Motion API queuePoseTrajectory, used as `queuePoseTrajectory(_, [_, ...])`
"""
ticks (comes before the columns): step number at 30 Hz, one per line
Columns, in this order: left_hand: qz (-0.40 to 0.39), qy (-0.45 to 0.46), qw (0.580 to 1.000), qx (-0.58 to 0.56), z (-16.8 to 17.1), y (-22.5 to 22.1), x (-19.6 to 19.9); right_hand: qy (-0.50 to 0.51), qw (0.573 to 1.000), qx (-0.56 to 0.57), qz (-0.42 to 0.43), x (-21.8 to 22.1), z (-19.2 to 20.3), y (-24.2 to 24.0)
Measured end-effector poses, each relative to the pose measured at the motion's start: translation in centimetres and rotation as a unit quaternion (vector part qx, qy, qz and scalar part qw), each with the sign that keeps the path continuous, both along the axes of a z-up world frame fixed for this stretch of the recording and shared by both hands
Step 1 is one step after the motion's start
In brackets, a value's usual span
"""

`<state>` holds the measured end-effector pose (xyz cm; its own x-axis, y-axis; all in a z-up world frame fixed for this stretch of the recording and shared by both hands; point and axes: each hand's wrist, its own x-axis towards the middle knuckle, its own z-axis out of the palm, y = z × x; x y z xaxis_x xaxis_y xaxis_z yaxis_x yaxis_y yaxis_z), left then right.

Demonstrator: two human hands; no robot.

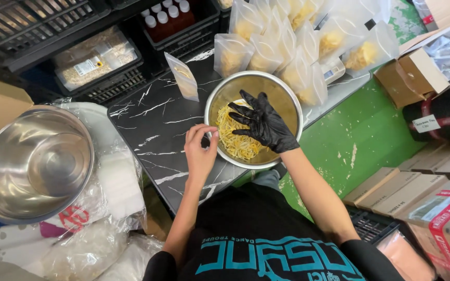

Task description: Portioning noodles from a bowl into plastic bags for packaging

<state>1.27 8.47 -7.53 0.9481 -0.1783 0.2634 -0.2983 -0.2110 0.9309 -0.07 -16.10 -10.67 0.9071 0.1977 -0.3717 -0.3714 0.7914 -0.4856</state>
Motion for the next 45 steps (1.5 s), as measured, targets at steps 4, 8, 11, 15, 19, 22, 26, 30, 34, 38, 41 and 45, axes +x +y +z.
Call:
queuePoseTrajectory(4, [-0.004,0.003,0.999,0.039,-0.9,-0.1,-0.1,-0.066,0.993,0.08,-0.056,-1.4,-0.2,0.4])
queuePoseTrajectory(8, [-0.018,0.016,0.998,0.049,-2.1,-0.5,0.0,-0.118,0.985,0.085,-0.096,-2.3,0.1,0.7])
queuePoseTrajectory(11, [-0.026,-0.002,0.996,0.085,-3.8,-1.3,0.8,-0.116,0.982,0.101,-0.11,-2.4,1.6,1.2])
queuePoseTrajectory(15, [-0.036,-0.034,0.991,0.122,-2.7,-2.0,1.2,-0.095,0.983,0.104,-0.121,-2.5,1.5,1.6])
queuePoseTrajectory(19, [-0.073,-0.053,0.988,0.126,-3.2,-3.5,-0.6,-0.05,0.953,0.189,-0.231,-2.1,2.2,1.6])
queuePoseTrajectory(22, [-0.167,-0.037,0.98,0.098,-3.0,-5.0,-4.2,0.001,0.924,0.224,-0.309,-1.1,1.8,1.5])
queuePoseTrajectory(26, [-0.237,-0.017,0.97,0.046,0.1,-5.7,-6.7,0.049,0.915,0.217,-0.337,-0.2,0.6,1.8])
queuePoseTrajectory(30, [-0.208,-0.049,0.973,0.087,-2.3,-6.4,-6.7,0.046,0.91,0.239,-0.336,-0.3,0.1,1.9])
queuePoseTrajectory(34, [-0.179,-0.073,0.978,0.081,-2.7,-7.0,-6.6,0.075,0.911,0.2,-0.352,-0.1,-1.9,1.6])
queuePoseTrajectory(38, [-0.079,-0.242,0.943,0.213,-2.5,-6.8,-5.9,0.11,0.913,0.164,-0.356,0.3,-5.3,2.4])
queuePoseTrajectory(41, [-0.079,-0.278,0.936,0.201,-2.8,-6.4,-5.5,0.125,0.937,0.05,-0.321,-0.8,-3.7,3.4])
queuePoseTrajectory(45, [-0.154,-0.298,0.935,0.111,1.9,-6.3,-7.0,0.064,0.933,-0.158,-0.316,-1.2,-3.5,3.3])
